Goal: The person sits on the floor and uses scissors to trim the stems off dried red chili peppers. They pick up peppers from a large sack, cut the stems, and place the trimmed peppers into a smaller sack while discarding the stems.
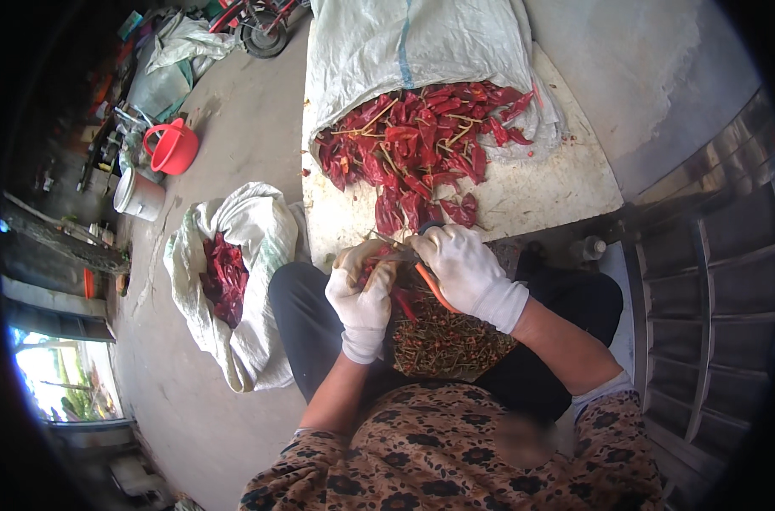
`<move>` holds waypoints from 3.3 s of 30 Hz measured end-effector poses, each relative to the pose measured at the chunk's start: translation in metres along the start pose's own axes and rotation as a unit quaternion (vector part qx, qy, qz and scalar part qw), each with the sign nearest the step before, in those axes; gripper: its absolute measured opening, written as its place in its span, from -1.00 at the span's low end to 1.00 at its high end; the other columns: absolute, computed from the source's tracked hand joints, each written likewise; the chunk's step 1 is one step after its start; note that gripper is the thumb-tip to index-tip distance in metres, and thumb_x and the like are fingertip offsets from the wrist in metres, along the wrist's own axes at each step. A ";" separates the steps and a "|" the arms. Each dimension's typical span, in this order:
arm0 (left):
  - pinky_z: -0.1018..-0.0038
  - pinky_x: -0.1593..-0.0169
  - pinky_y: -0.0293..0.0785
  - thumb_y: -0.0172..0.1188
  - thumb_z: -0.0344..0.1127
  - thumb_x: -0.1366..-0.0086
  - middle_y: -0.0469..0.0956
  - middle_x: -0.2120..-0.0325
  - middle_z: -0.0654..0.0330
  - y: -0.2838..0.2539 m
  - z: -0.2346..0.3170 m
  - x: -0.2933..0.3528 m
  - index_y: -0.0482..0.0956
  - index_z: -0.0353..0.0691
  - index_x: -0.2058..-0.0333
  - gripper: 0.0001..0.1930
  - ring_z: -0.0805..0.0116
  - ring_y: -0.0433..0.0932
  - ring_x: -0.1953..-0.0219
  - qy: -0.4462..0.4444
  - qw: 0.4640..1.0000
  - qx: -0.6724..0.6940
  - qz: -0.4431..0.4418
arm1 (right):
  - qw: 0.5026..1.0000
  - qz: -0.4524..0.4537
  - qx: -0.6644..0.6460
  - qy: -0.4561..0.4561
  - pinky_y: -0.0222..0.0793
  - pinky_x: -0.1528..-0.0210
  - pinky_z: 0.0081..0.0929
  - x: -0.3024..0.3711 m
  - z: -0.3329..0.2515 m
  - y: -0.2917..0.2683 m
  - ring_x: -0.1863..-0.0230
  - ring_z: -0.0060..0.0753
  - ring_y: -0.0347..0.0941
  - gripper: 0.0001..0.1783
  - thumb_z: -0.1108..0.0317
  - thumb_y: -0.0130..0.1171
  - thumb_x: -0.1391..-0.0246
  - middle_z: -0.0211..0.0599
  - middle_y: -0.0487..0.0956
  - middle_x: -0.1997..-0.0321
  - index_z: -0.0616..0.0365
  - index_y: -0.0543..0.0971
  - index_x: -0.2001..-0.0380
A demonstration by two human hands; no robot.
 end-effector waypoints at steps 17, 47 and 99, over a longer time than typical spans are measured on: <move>0.44 0.17 0.63 0.33 -0.53 -0.31 0.66 0.23 0.21 -0.124 0.017 -0.049 0.70 -0.18 0.14 -0.83 0.41 0.64 0.27 0.154 0.931 -0.305 0.129 | 0.936 0.149 -0.290 0.133 0.46 0.50 -0.41 -0.006 0.031 -0.023 0.58 -0.44 0.57 -0.83 0.29 0.26 -0.28 -0.29 0.61 0.57 0.18 0.64 0.26; 0.03 0.12 0.68 0.05 -0.20 -0.46 0.57 -0.16 -0.03 0.366 -0.171 -0.160 0.59 0.01 -0.04 -0.74 0.02 0.75 0.10 0.158 0.661 -0.627 -0.380 | 0.559 0.516 -0.526 0.380 0.40 0.50 -0.58 0.096 0.205 -0.117 0.58 -0.58 0.46 -0.71 0.20 0.31 -0.31 -0.41 0.55 0.53 0.24 0.60 0.16; 0.56 0.31 0.43 0.04 -0.66 -0.38 0.41 0.45 0.31 0.183 0.009 -0.080 0.44 -0.34 0.41 -0.84 0.52 0.44 0.40 -0.031 0.962 0.145 -0.229 | 0.952 0.141 0.007 0.271 0.51 0.24 -0.09 0.042 0.127 -0.085 0.30 -0.06 0.66 -0.72 0.25 0.36 -0.04 -0.21 0.68 0.37 0.01 0.69 0.15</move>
Point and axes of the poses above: each hand's wrist, its own x-axis away from the middle knuckle, its own y-axis out of the palm, z = x × y, the point moved 7 cm from there along -x, towards the middle knuckle
